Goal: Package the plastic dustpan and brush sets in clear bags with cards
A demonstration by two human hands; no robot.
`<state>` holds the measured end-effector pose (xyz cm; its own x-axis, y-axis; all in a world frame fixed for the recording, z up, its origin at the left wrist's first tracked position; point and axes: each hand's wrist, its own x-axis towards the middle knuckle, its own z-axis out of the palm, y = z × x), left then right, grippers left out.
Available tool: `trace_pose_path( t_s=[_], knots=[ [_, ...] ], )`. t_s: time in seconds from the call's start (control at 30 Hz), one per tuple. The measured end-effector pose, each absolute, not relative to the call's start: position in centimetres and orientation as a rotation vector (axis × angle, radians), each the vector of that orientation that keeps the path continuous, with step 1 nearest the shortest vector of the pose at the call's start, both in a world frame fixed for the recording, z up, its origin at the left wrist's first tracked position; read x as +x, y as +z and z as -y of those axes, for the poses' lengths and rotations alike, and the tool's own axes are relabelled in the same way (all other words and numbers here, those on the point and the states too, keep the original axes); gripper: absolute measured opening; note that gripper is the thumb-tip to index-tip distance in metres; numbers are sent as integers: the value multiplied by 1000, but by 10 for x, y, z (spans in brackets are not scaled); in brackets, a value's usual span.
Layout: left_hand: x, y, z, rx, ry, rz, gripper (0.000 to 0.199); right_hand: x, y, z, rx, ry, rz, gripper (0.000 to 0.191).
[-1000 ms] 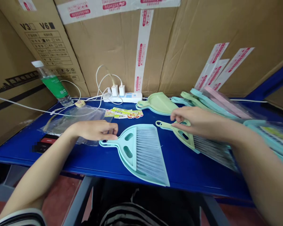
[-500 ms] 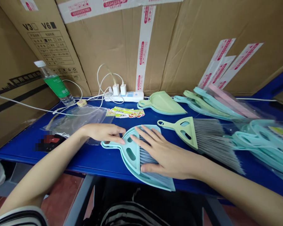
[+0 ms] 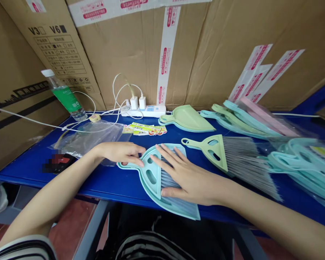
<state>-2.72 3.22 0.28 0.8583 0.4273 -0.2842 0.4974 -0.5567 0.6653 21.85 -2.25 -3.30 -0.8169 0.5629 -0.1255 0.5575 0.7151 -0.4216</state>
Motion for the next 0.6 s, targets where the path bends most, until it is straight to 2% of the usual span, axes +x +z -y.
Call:
trace_pose_path(
  t_s=[0.2,0.43,0.6],
  knots=[
    [-32,1,-35,2371,-60,-734,36,218,-36,21,-976,676,2860,86],
    [-31,-8,-49,2872,433,-1099,43,214,-36,19,-989,632,2837,83],
    [-22,-13,-49,2870,383,-988,47,210,-33,17,-1005,627,2860,84]
  ],
)
